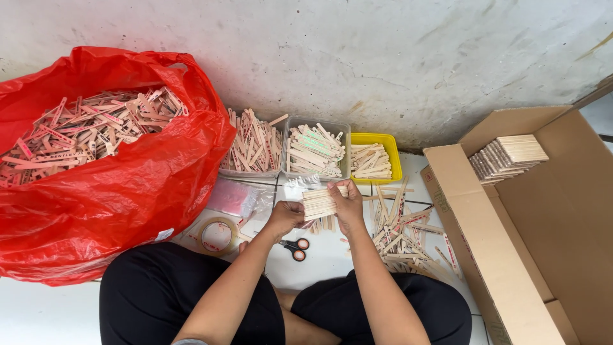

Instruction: The person sits on the floor and sorts small wooden sticks into piles, then places them into a clear plastic bag. The person handles the sticks by hand, aligning them and stacking them before bagging.

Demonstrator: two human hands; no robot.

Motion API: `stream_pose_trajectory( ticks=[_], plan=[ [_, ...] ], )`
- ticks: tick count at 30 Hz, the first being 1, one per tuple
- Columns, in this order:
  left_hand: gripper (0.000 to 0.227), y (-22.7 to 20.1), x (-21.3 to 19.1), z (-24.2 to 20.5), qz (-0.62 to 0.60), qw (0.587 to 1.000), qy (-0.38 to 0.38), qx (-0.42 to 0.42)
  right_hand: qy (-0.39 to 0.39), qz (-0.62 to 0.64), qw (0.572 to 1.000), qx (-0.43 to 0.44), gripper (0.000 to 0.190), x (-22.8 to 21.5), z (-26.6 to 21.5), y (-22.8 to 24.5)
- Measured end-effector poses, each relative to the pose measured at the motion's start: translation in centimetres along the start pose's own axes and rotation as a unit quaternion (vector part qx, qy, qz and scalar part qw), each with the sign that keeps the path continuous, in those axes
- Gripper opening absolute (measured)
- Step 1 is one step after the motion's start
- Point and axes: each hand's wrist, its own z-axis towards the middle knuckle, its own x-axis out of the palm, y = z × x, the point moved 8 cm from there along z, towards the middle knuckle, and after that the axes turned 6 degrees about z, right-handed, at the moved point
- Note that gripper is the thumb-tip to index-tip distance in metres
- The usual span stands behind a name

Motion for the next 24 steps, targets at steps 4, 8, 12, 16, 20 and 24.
stream_pose_trajectory(
  ticks=[4,8,12,16,20,24],
  plan=[
    [0.015,-0.2,-0.9,1.6,0.006,0.998,-0.048,0.028,-0.002,0.03,0.999,0.012,0.021,0.2,-0.9,0.2],
    [0.027,-4.7,1.1,-2.4,-0.05,0.999,0.015,0.006,0.002,0.019,1.0,0.022,0.022,0.5,-1.3,-0.5],
    [0.056,-1.5,0.8,0.1,-0.075,0.992,0.106,0.008,0.001,-0.015,1.0,0.019,0.024,0.5,-0.8,-0.9],
    [0.052,-4.0,0.5,-0.9,-0.014,0.996,0.085,0.007,0.001,-0.001,1.0,0.022,0.024,1.0,-0.1,-1.4],
    [0.042,-3.6,0.3,0.2,0.041,0.996,0.054,0.056,-0.016,0.019,0.999,0.021,0.025,1.0,0.2,-1.9],
    [0.029,-6.7,0.6,-2.2,0.176,0.976,0.032,0.122,-0.032,-0.002,0.999,0.012,0.026,0.4,1.0,-2.9]
  ],
)
